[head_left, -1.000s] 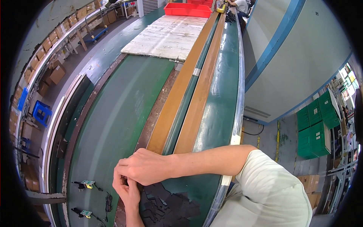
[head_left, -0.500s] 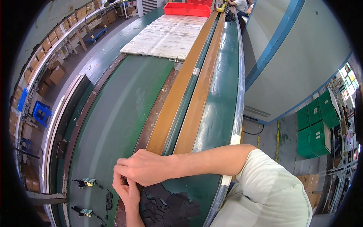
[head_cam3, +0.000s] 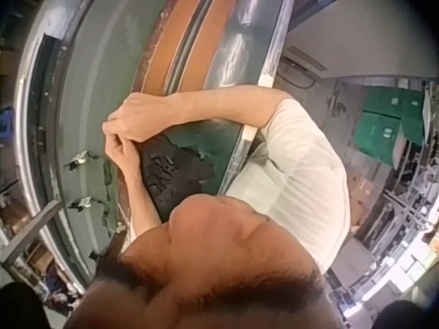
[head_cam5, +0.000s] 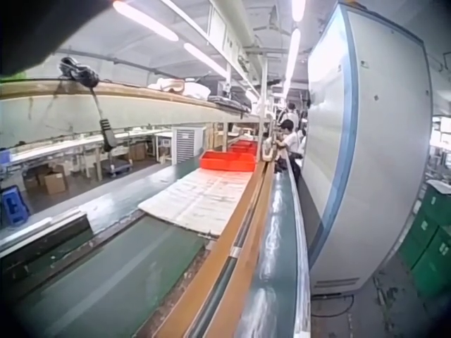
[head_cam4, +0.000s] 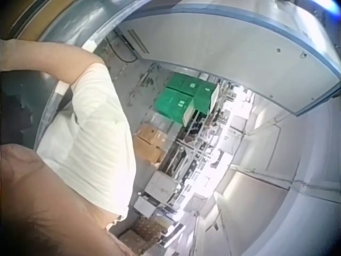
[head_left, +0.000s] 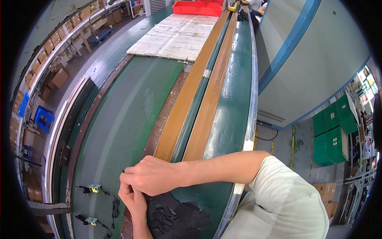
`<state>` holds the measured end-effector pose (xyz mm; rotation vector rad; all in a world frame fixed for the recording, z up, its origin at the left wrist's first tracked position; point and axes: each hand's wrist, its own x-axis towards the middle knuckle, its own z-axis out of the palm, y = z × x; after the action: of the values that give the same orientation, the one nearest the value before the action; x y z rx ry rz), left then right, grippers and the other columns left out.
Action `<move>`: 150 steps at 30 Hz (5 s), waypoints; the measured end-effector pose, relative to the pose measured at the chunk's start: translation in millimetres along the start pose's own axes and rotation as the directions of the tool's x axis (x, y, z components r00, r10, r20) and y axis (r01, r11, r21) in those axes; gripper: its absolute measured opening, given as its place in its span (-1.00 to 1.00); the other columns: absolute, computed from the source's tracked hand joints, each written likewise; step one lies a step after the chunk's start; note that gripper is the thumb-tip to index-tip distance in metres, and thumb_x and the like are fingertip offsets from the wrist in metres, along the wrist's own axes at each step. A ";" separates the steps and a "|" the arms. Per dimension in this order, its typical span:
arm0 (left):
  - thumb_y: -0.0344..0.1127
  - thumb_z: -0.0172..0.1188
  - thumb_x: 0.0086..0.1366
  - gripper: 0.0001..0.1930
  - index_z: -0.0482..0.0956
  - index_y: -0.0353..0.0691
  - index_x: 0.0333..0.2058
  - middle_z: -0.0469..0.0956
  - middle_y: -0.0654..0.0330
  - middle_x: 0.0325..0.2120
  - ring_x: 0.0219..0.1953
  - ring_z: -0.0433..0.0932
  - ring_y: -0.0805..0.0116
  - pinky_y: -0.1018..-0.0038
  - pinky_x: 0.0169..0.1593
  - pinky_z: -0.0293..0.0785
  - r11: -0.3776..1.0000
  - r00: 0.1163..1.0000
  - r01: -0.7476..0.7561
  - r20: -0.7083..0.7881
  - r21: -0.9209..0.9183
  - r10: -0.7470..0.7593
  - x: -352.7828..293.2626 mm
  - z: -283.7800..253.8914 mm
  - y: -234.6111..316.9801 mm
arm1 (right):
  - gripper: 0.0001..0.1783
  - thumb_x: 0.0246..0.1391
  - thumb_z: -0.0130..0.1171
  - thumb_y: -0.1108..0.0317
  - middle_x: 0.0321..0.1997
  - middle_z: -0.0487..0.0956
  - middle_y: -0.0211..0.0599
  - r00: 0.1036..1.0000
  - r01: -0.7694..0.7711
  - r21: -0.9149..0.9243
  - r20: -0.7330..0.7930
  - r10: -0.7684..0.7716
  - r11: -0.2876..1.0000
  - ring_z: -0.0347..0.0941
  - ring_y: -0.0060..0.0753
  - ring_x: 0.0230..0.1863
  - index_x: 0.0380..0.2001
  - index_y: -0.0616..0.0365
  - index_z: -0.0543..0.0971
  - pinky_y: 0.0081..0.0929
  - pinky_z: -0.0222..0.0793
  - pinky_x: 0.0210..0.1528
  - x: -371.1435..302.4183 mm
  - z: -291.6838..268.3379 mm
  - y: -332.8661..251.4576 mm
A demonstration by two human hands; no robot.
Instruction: Assembling and inspecting small electronic devices on an assembly line.
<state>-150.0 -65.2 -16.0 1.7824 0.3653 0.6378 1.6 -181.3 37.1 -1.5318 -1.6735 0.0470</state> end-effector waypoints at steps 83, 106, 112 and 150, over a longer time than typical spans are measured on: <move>-0.30 0.18 0.55 -0.77 0.56 -0.42 -0.11 0.62 0.22 -0.25 -0.18 0.51 0.49 0.50 -0.08 0.45 0.988 0.996 -0.083 -0.001 0.132 0.084 5.8 8.5 22.2 | -0.73 0.21 0.23 0.26 -0.49 0.50 -0.19 0.989 -0.072 -0.061 -0.132 0.064 0.996 0.55 -0.06 -0.47 -0.43 0.25 0.50 -0.17 0.40 -0.49 2.7 1.5 -2.0; -0.28 0.16 0.60 -0.74 0.57 -0.44 -0.11 0.64 0.22 -0.23 -0.19 0.52 0.51 0.51 -0.09 0.45 0.991 0.998 -0.059 0.024 0.118 0.056 3.9 4.3 17.8 | -0.76 0.17 0.24 0.31 -0.47 0.49 -0.14 0.995 -0.063 -0.062 -0.085 0.058 0.996 0.56 0.00 -0.52 -0.43 0.26 0.48 -0.15 0.40 -0.52 1.8 3.8 1.1; -0.29 0.13 0.63 -0.75 0.58 -0.44 -0.11 0.64 0.24 -0.21 -0.18 0.50 0.53 0.52 -0.06 0.46 0.993 0.999 -0.015 0.035 0.114 0.011 2.8 5.0 18.3 | -0.82 0.07 0.26 0.39 -0.47 0.49 -0.14 0.996 -0.007 -0.094 -0.087 -0.001 0.996 0.55 0.01 -0.54 -0.44 0.25 0.48 -0.13 0.40 -0.53 1.3 4.5 4.8; -0.27 0.12 0.64 -0.80 0.56 -0.27 -0.17 0.49 0.37 -0.45 -0.45 0.35 0.64 0.65 -0.37 0.22 0.998 0.991 -0.037 -0.127 0.054 0.044 5.1 -7.8 -1.0 | -0.76 -0.04 0.35 0.38 -0.48 0.61 -0.06 0.982 -0.181 -0.016 -0.047 0.181 0.983 0.61 0.19 -0.42 -0.40 0.28 0.50 0.03 0.44 -0.44 8.9 0.1 14.3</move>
<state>-150.4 -56.0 -14.2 1.8062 0.4371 0.7808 14.0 -170.2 34.1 -1.6851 -1.5000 0.0911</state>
